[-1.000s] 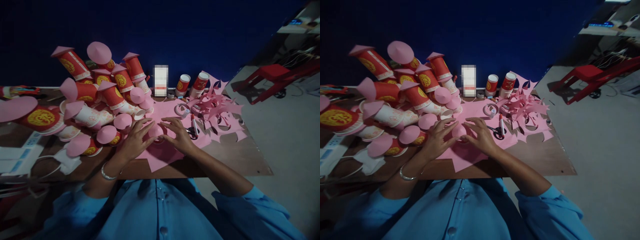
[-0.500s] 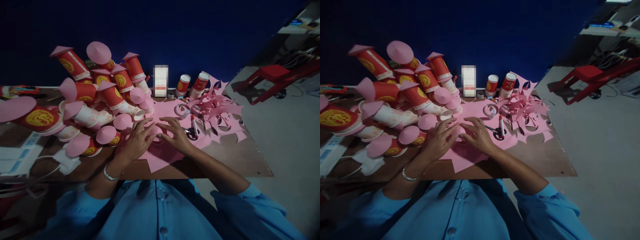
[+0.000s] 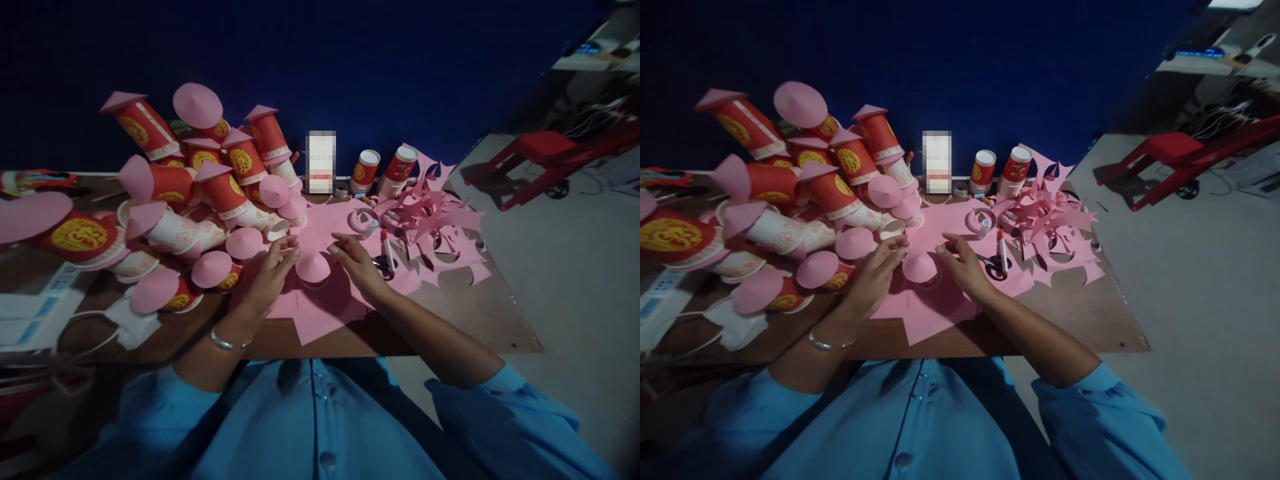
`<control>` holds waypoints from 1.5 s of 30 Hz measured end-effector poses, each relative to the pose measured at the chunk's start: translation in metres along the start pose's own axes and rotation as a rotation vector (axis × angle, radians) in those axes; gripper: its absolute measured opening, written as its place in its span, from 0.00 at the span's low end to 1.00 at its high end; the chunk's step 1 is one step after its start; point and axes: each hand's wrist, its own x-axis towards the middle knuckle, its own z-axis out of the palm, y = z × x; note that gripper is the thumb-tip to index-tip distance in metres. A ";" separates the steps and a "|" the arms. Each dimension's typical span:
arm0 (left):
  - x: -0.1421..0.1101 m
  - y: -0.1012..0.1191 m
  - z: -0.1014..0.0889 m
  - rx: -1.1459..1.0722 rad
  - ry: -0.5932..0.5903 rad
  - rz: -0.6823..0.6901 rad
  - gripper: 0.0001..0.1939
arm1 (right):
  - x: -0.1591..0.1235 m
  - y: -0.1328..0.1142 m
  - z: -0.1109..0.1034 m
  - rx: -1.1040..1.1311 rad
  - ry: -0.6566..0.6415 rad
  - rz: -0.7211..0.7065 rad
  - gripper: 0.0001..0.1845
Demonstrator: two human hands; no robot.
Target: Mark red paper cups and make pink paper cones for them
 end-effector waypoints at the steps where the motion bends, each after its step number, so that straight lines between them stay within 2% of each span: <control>1: 0.000 -0.001 0.003 -0.052 -0.005 -0.046 0.21 | 0.000 0.002 0.002 0.043 0.003 0.041 0.32; 4: 0.001 -0.002 0.009 -0.182 -0.008 -0.146 0.20 | -0.002 0.004 0.008 0.141 0.006 0.132 0.33; 10: 0.002 -0.004 0.010 -0.234 0.000 -0.182 0.22 | -0.004 0.006 0.012 0.209 -0.010 0.178 0.33; 18: 0.002 -0.004 0.009 -0.218 -0.003 -0.188 0.20 | -0.002 0.004 0.011 0.200 0.015 0.142 0.31; 27: 0.023 0.000 0.019 -0.260 0.018 -0.187 0.20 | 0.013 0.003 0.018 0.171 0.005 0.091 0.35; 34: 0.017 0.001 0.026 -0.280 -0.016 -0.189 0.20 | 0.011 0.006 0.026 0.155 0.012 0.087 0.31; 41: 0.018 0.000 0.025 -0.254 0.001 -0.153 0.20 | 0.011 0.008 0.024 0.160 0.022 0.065 0.32; 45: 0.019 0.003 0.028 -0.281 -0.026 -0.173 0.20 | 0.015 0.013 0.027 0.122 0.011 0.048 0.32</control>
